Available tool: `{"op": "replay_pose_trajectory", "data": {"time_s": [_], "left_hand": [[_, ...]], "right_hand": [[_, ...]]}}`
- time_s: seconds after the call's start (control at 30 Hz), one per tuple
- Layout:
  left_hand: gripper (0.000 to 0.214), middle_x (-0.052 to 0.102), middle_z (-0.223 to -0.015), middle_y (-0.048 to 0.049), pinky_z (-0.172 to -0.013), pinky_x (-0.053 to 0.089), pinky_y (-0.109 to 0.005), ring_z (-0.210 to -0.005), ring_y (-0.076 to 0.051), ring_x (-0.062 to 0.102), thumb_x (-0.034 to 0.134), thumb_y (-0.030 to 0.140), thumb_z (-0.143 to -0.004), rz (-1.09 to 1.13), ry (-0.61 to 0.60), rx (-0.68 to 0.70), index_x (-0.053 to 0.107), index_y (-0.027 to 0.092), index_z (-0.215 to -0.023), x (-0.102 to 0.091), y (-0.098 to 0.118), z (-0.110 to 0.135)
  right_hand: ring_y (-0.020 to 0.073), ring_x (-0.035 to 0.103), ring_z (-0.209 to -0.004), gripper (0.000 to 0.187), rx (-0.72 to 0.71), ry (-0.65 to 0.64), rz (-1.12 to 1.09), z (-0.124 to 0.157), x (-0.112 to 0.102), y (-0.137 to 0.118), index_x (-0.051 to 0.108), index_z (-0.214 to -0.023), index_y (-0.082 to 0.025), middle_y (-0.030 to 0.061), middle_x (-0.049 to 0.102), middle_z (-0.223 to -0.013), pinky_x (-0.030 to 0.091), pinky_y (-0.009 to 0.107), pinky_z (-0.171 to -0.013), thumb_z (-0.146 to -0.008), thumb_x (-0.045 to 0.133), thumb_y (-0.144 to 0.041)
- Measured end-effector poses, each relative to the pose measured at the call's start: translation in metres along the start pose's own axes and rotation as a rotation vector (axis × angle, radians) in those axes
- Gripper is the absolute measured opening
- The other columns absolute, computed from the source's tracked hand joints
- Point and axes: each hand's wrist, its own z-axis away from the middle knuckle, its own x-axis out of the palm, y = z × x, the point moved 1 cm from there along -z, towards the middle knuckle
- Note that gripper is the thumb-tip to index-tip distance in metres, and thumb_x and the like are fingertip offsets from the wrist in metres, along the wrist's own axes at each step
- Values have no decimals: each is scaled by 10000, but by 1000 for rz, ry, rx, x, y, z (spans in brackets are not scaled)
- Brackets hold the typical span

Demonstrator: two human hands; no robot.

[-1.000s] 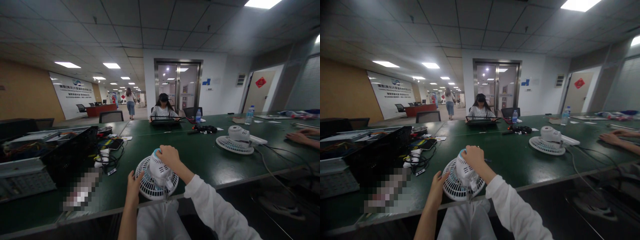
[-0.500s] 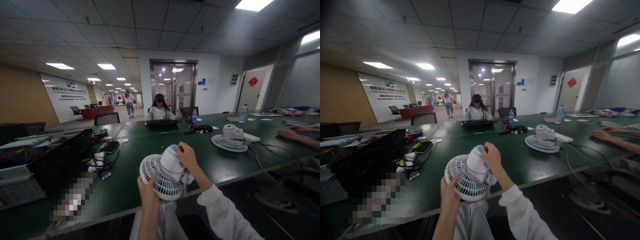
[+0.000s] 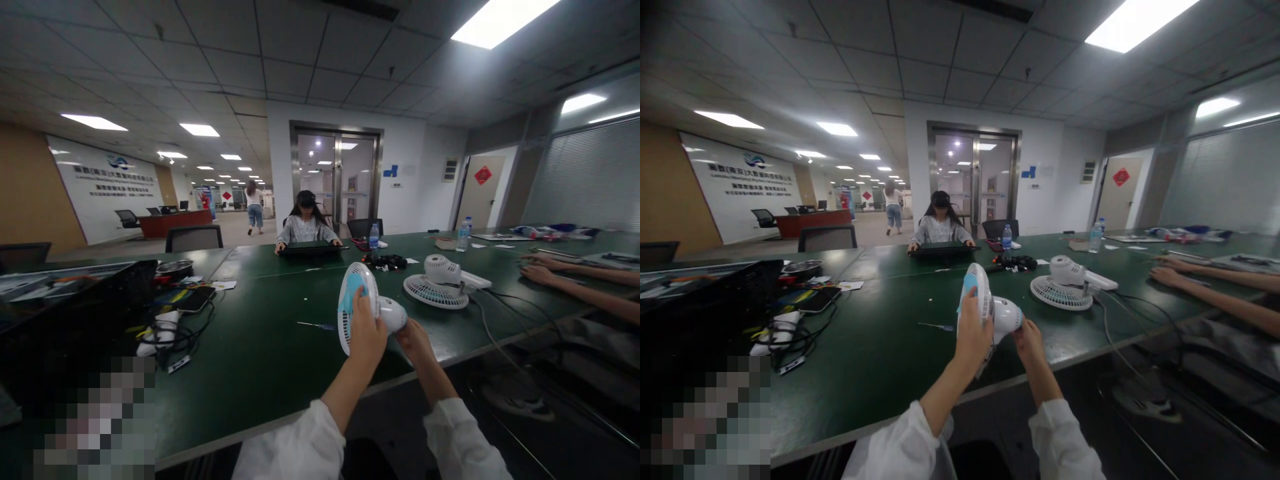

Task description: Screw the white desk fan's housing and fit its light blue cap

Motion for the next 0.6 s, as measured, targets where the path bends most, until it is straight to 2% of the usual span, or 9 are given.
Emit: {"op": "replay_pose_trajectory", "data": {"time_s": [0.1,0.27,0.43,0.6], "left_hand": [[457,366,-1395,-210,-1101,298,-453,-1343,-277,322,435,20,-719,-6,-77,60,409,116,-1165,19,-7,-21],[527,335,-1400,-242,-1111,289,-463,-1355,-291,297,426,20,-733,-25,-90,98,329,93,-1245,41,-18,-45],[487,324,-1396,-267,-1100,298,-496,-1359,-310,283,405,-7,-730,-79,-155,148,343,77,-1205,57,-16,-54],[426,302,-1401,-287,-1115,291,-467,-1369,-311,259,388,-9,-745,-153,-236,211,360,46,-1166,66,-11,-56]], "right_hand": [[101,547,-456,353,7,84,-57,-18,-12,6,444,-567,-192,-48,547,-484,476,204,-440,-572,754,-359],[78,508,-414,366,-18,179,-69,-38,-20,17,478,-578,-168,-67,498,-430,443,175,-398,-591,751,-412],[68,474,-418,390,-76,251,-21,-56,-21,28,478,-553,-158,-63,481,-435,430,185,-414,-628,711,-462],[88,462,-439,391,-160,279,75,-65,-28,37,478,-541,-171,-62,436,-416,370,197,-400,-663,657,-497]]}}
